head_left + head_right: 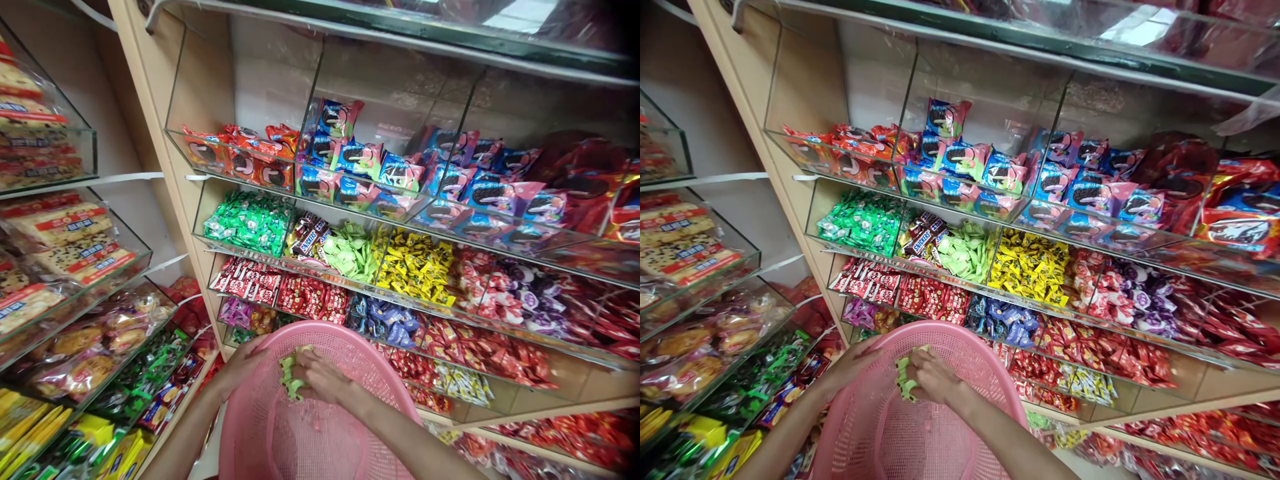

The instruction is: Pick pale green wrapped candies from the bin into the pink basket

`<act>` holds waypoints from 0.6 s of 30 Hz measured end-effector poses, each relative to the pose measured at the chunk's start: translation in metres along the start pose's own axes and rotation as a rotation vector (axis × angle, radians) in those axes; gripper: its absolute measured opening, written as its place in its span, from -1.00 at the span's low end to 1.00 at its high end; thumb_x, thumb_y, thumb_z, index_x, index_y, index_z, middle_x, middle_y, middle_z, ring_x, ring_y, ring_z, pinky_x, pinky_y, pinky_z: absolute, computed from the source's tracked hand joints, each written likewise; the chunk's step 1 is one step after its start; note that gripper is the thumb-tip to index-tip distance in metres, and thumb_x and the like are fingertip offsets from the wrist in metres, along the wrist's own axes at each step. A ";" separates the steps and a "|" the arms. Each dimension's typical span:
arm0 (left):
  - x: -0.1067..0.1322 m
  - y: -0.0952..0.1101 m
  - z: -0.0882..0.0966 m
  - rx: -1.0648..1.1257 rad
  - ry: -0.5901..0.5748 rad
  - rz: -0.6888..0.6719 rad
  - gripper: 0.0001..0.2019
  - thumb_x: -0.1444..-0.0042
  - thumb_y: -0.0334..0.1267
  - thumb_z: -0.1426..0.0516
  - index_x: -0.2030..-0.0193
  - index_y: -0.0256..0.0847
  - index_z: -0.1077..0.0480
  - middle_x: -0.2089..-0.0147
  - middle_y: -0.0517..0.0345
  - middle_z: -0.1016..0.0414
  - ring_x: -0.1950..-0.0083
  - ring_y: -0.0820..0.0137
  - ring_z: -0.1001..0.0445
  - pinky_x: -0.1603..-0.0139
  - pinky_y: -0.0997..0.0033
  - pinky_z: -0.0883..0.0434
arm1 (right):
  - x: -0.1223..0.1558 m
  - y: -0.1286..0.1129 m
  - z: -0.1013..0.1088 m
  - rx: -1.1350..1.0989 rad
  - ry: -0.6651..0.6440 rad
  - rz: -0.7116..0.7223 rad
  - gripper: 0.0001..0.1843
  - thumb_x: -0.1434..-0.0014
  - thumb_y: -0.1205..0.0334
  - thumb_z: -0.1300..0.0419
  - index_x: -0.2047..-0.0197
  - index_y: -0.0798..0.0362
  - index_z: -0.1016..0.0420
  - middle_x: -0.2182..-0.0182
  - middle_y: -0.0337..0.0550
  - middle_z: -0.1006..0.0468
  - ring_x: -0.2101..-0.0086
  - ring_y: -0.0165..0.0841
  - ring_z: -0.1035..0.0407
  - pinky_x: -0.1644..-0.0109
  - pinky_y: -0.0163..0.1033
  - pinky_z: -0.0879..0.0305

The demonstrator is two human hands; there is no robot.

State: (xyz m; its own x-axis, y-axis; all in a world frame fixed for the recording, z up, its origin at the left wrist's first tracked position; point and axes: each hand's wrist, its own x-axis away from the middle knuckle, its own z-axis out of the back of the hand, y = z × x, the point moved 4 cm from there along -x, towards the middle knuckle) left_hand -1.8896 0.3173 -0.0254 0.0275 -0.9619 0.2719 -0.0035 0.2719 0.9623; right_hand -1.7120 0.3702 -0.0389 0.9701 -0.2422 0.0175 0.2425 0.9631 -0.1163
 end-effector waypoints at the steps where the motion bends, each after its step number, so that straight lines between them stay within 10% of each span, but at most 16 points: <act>1: 0.000 0.001 0.000 0.002 0.003 -0.002 -0.37 0.04 0.02 -0.16 -0.15 -0.27 -0.28 -0.09 0.00 -0.38 -0.07 0.20 -0.35 -0.03 0.36 -0.32 | 0.000 0.000 -0.001 -0.021 0.003 0.009 -0.69 -0.10 0.02 -0.17 0.20 0.07 -0.44 0.22 -0.14 -0.40 0.15 -0.30 -0.23 0.09 -0.21 -0.14; 18: 0.004 0.001 -0.003 0.035 -0.043 -0.008 -0.41 -0.04 -0.07 -0.13 -0.19 -0.28 -0.22 -0.07 0.03 -0.39 -0.01 0.28 -0.39 0.01 0.44 -0.32 | 0.005 0.005 -0.002 -0.102 0.037 -0.036 -0.77 -0.16 0.09 -0.14 0.19 0.04 -0.44 0.20 -0.16 -0.41 0.13 -0.33 -0.23 0.06 -0.24 -0.13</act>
State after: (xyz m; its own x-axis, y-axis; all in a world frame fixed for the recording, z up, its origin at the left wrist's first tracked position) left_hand -1.8867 0.3137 -0.0233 -0.0152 -0.9645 0.2636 -0.0389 0.2640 0.9637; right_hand -1.7060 0.3732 -0.0412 0.9593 -0.2821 -0.0125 0.2728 0.9373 -0.2168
